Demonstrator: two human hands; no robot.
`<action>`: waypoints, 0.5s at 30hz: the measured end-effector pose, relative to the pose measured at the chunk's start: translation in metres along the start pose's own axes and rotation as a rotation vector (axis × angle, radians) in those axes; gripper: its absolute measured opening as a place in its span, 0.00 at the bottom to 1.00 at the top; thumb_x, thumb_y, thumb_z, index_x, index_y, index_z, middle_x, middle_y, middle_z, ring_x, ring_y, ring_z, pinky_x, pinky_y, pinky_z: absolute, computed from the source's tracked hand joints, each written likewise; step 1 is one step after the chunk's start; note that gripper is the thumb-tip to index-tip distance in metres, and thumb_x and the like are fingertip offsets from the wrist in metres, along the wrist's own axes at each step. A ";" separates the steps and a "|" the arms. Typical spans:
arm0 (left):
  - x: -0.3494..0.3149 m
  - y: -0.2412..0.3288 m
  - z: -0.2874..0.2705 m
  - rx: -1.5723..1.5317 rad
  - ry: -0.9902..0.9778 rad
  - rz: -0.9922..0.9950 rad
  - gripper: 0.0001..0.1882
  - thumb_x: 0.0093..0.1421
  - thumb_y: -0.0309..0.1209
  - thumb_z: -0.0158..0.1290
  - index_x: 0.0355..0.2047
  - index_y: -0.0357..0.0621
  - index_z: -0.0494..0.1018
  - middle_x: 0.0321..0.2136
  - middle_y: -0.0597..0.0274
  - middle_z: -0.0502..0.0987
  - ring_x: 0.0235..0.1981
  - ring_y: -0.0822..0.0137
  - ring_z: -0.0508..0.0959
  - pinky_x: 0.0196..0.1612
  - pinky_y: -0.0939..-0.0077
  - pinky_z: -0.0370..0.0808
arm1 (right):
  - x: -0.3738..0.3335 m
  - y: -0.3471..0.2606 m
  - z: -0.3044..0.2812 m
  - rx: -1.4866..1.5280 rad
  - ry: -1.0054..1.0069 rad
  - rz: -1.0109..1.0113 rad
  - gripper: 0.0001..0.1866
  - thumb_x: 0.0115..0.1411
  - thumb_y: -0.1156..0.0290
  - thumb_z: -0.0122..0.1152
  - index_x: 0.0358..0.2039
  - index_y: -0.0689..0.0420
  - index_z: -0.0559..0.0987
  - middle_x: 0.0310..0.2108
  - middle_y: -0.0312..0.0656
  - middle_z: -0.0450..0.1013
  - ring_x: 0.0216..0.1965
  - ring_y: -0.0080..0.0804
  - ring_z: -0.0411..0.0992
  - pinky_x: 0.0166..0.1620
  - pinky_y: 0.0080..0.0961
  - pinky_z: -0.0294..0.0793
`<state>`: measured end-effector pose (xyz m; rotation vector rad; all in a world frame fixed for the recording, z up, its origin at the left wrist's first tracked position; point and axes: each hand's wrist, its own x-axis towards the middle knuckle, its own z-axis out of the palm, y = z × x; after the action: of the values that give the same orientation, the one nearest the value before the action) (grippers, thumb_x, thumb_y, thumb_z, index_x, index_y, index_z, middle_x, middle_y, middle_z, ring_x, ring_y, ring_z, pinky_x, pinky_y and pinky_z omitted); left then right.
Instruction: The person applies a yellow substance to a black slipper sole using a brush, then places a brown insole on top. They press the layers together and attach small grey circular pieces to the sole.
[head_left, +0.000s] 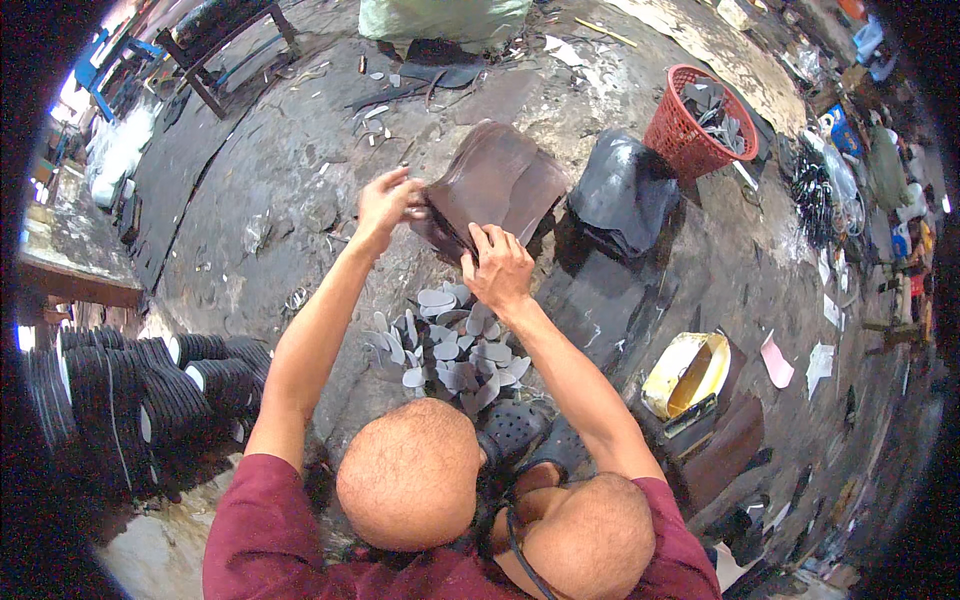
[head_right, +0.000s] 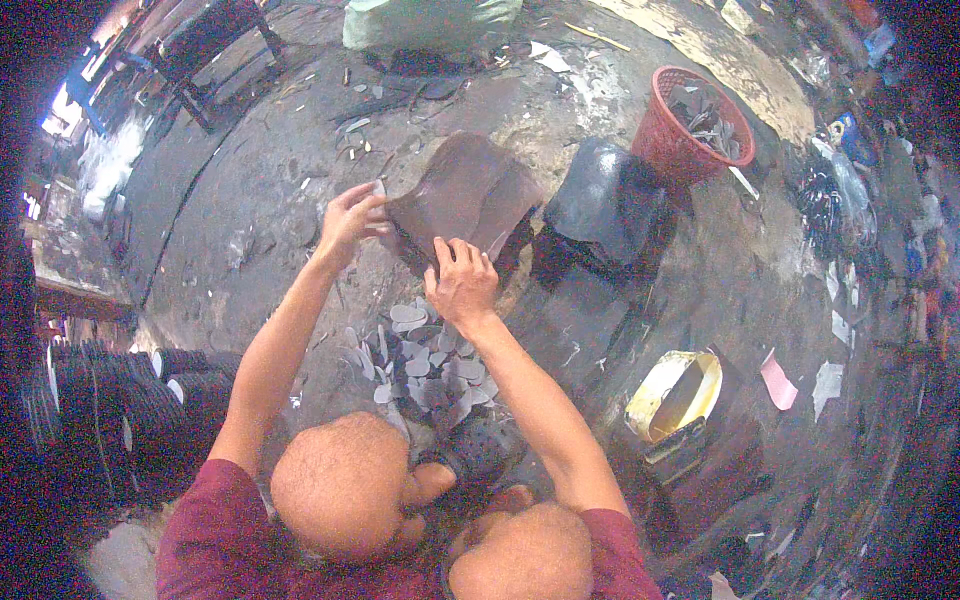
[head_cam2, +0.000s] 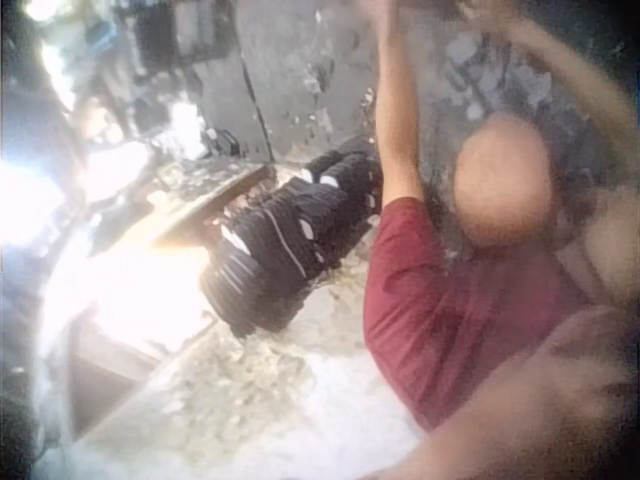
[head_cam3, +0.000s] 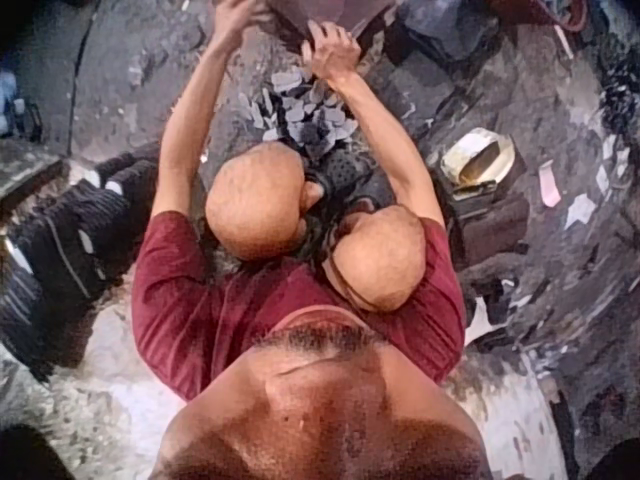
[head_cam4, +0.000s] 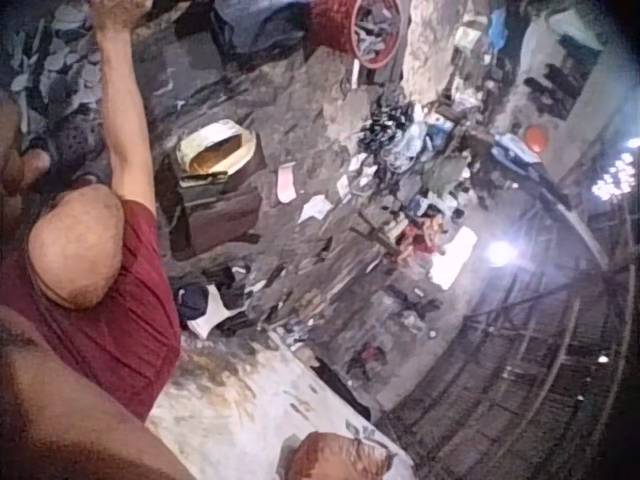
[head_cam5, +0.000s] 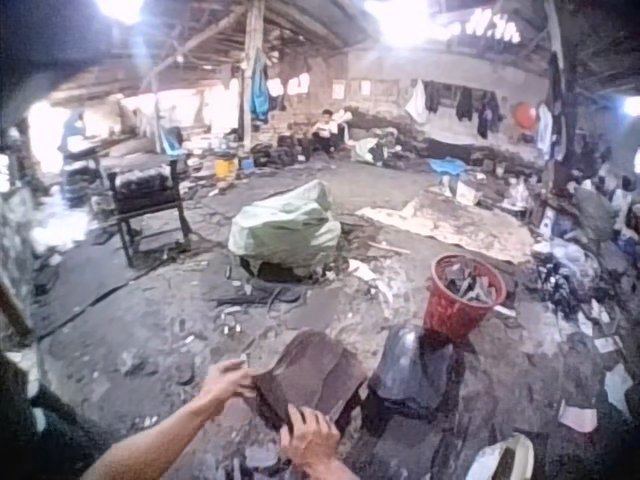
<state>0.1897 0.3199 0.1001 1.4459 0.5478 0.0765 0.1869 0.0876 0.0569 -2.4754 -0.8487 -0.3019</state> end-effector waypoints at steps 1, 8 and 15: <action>0.024 -0.028 -0.030 0.130 0.112 0.005 0.33 0.64 0.40 0.56 0.65 0.34 0.64 0.57 0.48 0.73 0.52 0.52 0.78 0.46 0.59 0.80 | 0.002 0.000 0.002 0.045 0.011 0.005 0.27 0.53 0.61 0.66 0.55 0.53 0.77 0.51 0.45 0.73 0.53 0.44 0.73 0.50 0.45 0.76; 0.042 -0.119 -0.001 0.063 0.083 -0.369 0.39 0.63 0.64 0.43 0.62 0.48 0.71 0.62 0.52 0.71 0.60 0.50 0.71 0.62 0.54 0.65 | 0.004 0.002 -0.016 -0.028 -0.152 0.136 0.37 0.57 0.52 0.62 0.66 0.50 0.68 0.66 0.61 0.60 0.66 0.61 0.59 0.61 0.48 0.71; -0.001 -0.082 0.034 -0.152 0.080 -0.231 0.32 0.63 0.60 0.48 0.55 0.49 0.75 0.51 0.59 0.78 0.48 0.60 0.78 0.51 0.63 0.73 | 0.003 0.022 -0.038 0.115 -0.221 0.259 0.33 0.60 0.56 0.54 0.68 0.36 0.66 0.69 0.57 0.57 0.67 0.61 0.60 0.62 0.52 0.70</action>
<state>0.1801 0.2765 0.0229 1.2276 0.7548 -0.0072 0.2009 0.0543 0.0813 -2.5029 -0.6002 0.1101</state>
